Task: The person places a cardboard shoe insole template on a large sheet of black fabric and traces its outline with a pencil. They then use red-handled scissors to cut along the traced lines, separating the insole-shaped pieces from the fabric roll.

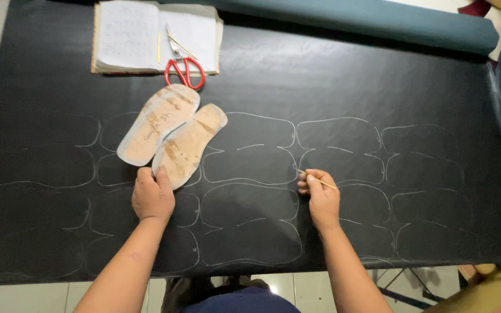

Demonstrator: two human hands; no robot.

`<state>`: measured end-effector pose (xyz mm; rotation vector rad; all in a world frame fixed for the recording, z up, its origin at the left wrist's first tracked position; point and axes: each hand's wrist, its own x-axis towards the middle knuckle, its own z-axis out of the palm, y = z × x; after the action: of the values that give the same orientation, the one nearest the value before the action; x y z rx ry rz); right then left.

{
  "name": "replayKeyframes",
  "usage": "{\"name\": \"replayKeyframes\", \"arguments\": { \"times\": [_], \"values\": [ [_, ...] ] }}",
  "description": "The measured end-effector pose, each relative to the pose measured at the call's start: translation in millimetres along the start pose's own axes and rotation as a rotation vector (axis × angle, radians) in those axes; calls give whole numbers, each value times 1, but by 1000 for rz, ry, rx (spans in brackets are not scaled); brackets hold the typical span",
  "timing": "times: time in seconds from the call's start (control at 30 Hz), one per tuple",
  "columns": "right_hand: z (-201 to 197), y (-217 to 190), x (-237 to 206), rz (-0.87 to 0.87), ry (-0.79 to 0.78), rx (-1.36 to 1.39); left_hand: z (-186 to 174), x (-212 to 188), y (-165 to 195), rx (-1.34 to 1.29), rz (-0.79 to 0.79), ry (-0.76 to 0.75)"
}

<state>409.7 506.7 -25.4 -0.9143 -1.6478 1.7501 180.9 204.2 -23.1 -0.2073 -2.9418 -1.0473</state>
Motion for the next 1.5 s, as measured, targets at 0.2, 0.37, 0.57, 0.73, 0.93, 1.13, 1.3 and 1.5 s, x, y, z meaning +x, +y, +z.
{"name": "replayKeyframes", "arguments": {
  "times": [0.2,0.37,0.57,0.73,0.93,1.13,1.3,1.5],
  "values": [
    [41,7,-17,23,-96,-20,-35,21,-32,-420,-332,-177],
    [102,12,-9,50,-212,19,-75,53,-101,-115,-24,151],
    [172,10,21,10,-312,-9,-107,73,-158,71,-55,89],
    [204,9,34,-6,-271,-106,-102,72,-162,58,-62,92],
    [213,8,38,25,-177,-150,-103,69,-161,-3,-28,89],
    [211,8,35,12,-153,-230,-103,67,-160,-26,-5,97],
    [207,6,31,-4,-170,-215,-104,67,-159,-66,-45,66],
    [192,-1,3,-3,-124,-89,-104,67,-161,-91,-8,92]
  ]
}}
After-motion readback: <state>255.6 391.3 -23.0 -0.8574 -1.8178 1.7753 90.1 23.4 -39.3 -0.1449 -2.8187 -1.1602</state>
